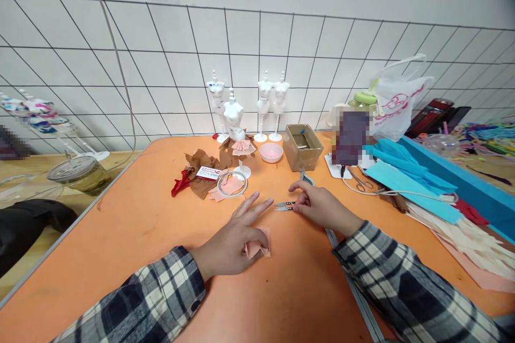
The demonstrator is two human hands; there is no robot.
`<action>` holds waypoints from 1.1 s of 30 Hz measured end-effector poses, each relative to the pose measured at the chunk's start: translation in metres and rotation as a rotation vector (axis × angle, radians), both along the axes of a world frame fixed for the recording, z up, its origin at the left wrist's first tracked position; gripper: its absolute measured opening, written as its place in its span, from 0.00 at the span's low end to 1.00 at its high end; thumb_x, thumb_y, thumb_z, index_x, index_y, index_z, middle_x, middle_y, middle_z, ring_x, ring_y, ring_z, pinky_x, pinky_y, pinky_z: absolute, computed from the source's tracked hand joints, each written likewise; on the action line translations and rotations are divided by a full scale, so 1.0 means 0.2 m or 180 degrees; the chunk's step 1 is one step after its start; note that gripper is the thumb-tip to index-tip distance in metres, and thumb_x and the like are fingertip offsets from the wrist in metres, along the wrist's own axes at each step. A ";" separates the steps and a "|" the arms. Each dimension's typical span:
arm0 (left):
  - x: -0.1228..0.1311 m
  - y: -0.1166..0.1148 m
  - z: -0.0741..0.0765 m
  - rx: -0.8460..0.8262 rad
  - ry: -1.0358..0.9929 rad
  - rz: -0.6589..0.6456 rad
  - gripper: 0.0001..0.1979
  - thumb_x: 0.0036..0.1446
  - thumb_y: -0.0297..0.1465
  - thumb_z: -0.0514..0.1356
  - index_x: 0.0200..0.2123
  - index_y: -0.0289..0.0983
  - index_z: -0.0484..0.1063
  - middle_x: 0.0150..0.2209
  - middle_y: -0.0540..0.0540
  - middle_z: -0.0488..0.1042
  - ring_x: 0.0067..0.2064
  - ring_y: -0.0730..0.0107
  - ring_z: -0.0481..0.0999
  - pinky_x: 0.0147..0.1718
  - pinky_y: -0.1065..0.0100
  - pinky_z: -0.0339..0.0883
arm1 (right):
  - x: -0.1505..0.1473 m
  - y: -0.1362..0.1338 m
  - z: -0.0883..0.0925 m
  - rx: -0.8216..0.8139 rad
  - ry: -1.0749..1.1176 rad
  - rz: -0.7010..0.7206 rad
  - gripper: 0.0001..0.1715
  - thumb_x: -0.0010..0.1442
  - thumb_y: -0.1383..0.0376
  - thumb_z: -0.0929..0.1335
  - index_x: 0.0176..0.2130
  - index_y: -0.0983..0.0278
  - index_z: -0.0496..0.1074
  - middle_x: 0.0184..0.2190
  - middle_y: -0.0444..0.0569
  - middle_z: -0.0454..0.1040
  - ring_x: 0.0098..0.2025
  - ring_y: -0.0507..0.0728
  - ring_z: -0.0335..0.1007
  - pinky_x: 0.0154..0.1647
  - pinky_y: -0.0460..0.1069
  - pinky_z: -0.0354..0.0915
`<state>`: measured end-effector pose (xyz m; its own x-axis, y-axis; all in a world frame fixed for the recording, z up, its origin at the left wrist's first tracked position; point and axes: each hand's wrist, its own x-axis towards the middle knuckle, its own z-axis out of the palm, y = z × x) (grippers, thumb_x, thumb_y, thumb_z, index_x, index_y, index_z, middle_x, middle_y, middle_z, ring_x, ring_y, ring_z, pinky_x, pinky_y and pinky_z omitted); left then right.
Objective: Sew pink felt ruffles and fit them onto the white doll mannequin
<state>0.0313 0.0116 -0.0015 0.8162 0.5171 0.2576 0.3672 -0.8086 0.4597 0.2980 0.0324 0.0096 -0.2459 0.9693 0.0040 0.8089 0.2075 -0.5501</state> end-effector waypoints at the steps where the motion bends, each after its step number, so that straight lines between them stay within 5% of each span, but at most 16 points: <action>1: 0.00 0.00 0.00 0.0018 0.0013 -0.0054 0.09 0.50 0.21 0.59 0.30 0.39 0.76 0.66 0.45 0.58 0.71 0.52 0.37 0.66 0.43 0.37 | 0.00 -0.01 0.00 0.0096 -0.0233 0.0038 0.17 0.57 0.68 0.66 0.47 0.60 0.74 0.31 0.45 0.79 0.34 0.54 0.72 0.35 0.47 0.61; 5: 0.02 0.00 0.03 0.0047 0.0034 -0.0138 0.09 0.51 0.21 0.58 0.30 0.41 0.75 0.51 0.45 0.76 0.70 0.60 0.44 0.68 0.48 0.31 | -0.02 -0.03 0.01 0.0435 -0.0853 0.0351 0.14 0.61 0.68 0.63 0.38 0.59 0.78 0.37 0.47 0.79 0.42 0.57 0.72 0.40 0.49 0.61; 13: 0.02 0.00 0.04 -0.0081 -0.0011 -0.0208 0.11 0.53 0.21 0.57 0.30 0.42 0.74 0.35 0.49 0.80 0.69 0.64 0.47 0.68 0.50 0.30 | -0.02 -0.07 0.03 0.0403 -0.1197 0.0588 0.17 0.63 0.65 0.63 0.47 0.57 0.77 0.39 0.50 0.80 0.43 0.58 0.73 0.39 0.49 0.62; 28: 0.02 0.00 0.03 -0.0085 0.0021 -0.0207 0.11 0.52 0.19 0.57 0.29 0.42 0.73 0.36 0.49 0.80 0.69 0.64 0.47 0.68 0.49 0.31 | -0.02 -0.08 0.03 0.0007 -0.1189 0.0469 0.17 0.55 0.65 0.67 0.45 0.56 0.76 0.33 0.46 0.79 0.36 0.57 0.73 0.32 0.48 0.58; 33: 0.02 0.00 0.03 -0.0092 0.0074 -0.0243 0.13 0.50 0.18 0.57 0.30 0.42 0.74 0.39 0.49 0.80 0.69 0.63 0.48 0.68 0.50 0.31 | -0.01 -0.08 0.04 -0.0280 -0.0967 0.0495 0.26 0.48 0.58 0.73 0.48 0.58 0.73 0.32 0.46 0.78 0.32 0.57 0.72 0.29 0.47 0.56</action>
